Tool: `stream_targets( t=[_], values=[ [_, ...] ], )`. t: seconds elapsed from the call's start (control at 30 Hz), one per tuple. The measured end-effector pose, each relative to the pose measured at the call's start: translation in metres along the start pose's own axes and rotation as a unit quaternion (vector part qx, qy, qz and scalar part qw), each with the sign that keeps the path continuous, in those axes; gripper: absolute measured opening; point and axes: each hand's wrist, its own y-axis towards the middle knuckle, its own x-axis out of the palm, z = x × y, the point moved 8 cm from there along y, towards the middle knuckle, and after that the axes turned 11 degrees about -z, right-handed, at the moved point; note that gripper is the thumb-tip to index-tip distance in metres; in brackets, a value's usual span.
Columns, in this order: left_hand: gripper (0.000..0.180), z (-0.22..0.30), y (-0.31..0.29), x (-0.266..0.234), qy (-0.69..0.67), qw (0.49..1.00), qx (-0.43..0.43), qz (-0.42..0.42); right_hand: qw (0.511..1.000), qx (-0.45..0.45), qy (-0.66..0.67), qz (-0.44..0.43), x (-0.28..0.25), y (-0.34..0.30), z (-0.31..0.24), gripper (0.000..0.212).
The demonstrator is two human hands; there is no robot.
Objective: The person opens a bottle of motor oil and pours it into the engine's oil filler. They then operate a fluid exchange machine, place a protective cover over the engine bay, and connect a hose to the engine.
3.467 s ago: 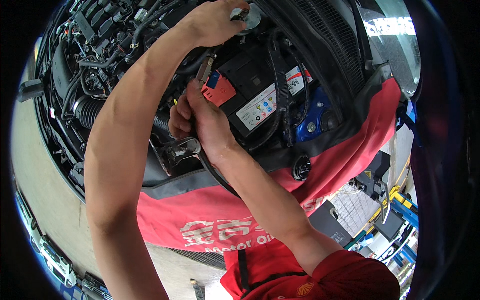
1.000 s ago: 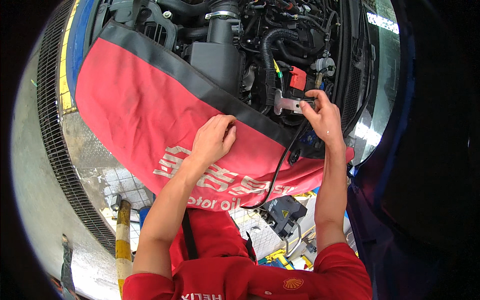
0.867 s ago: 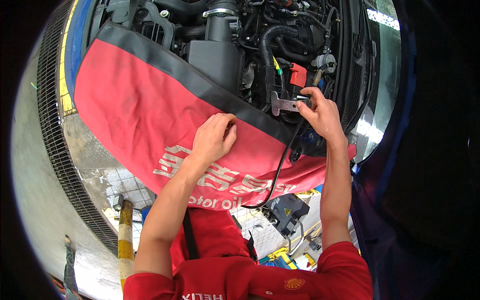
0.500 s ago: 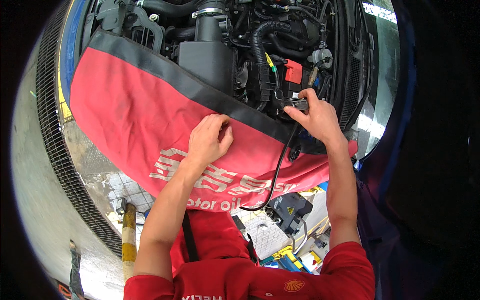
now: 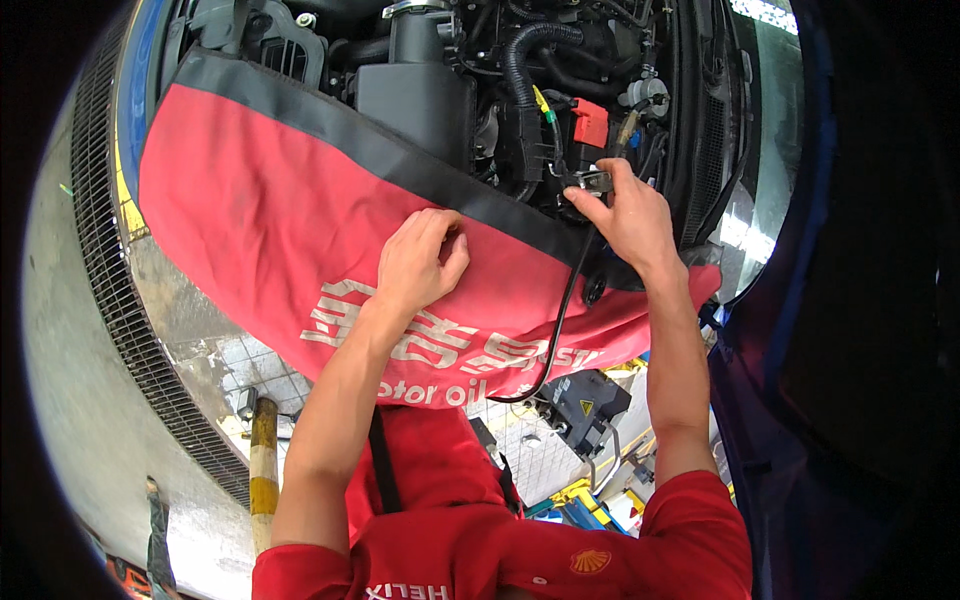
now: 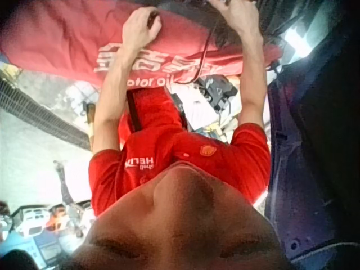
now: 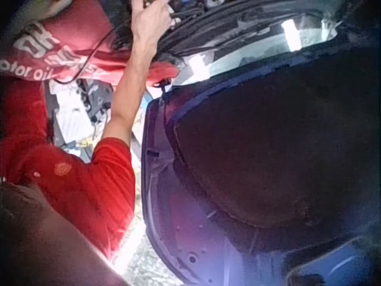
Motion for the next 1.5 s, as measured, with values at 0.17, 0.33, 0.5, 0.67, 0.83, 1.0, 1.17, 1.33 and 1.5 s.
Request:
stream_targets(
  t=[0.17, 0.33, 0.5, 0.67, 0.83, 1.0, 1.17, 1.33, 1.5],
  values=[
    [0.023, -0.003, -0.001, 0.001, -0.006, 1.0, -0.012, -0.005, 0.981, 0.097, 0.165, 0.026, -0.014, -0.015, 0.018, 0.073],
    [0.024, -0.003, -0.003, 0.002, -0.011, 1.0, -0.01, -0.004, 0.911, 0.183, 0.339, 0.148, 0.036, -0.078, 0.075, 0.052],
    [0.023, 0.0, -0.002, 0.004, -0.021, 1.0, 0.011, 0.0, 0.864, 0.204, 0.452, 0.084, 0.141, -0.152, 0.041, 0.037],
    [0.028, 0.003, -0.003, 0.001, -0.019, 0.999, 0.03, 0.005, 0.875, 0.164, 0.45, -0.072, 0.205, -0.213, -0.067, 0.033],
    [0.031, 0.041, -0.061, -0.032, 0.039, 0.999, 0.014, 0.004, 0.911, 0.058, 0.389, -0.122, 0.259, -0.229, -0.123, 0.033],
    [0.028, 0.025, -0.166, -0.054, 0.11, 0.989, -0.081, -0.059, 0.952, 0.013, 0.291, -0.096, 0.265, -0.239, -0.145, 0.03],
    [0.025, 0.023, -0.192, -0.065, 0.102, 0.994, -0.044, -0.022, 0.95, 0.002, 0.284, -0.128, 0.268, -0.235, -0.143, 0.033],
    [0.028, 0.023, -0.191, -0.07, 0.09, 0.995, -0.028, -0.028, 0.943, 0.023, 0.291, -0.16, 0.272, -0.227, -0.144, 0.04],
    [0.038, 0.026, -0.209, -0.109, -0.012, 0.996, -0.055, -0.076, 0.948, -0.042, 0.298, -0.101, 0.26, -0.215, -0.196, 0.037]
  ],
)
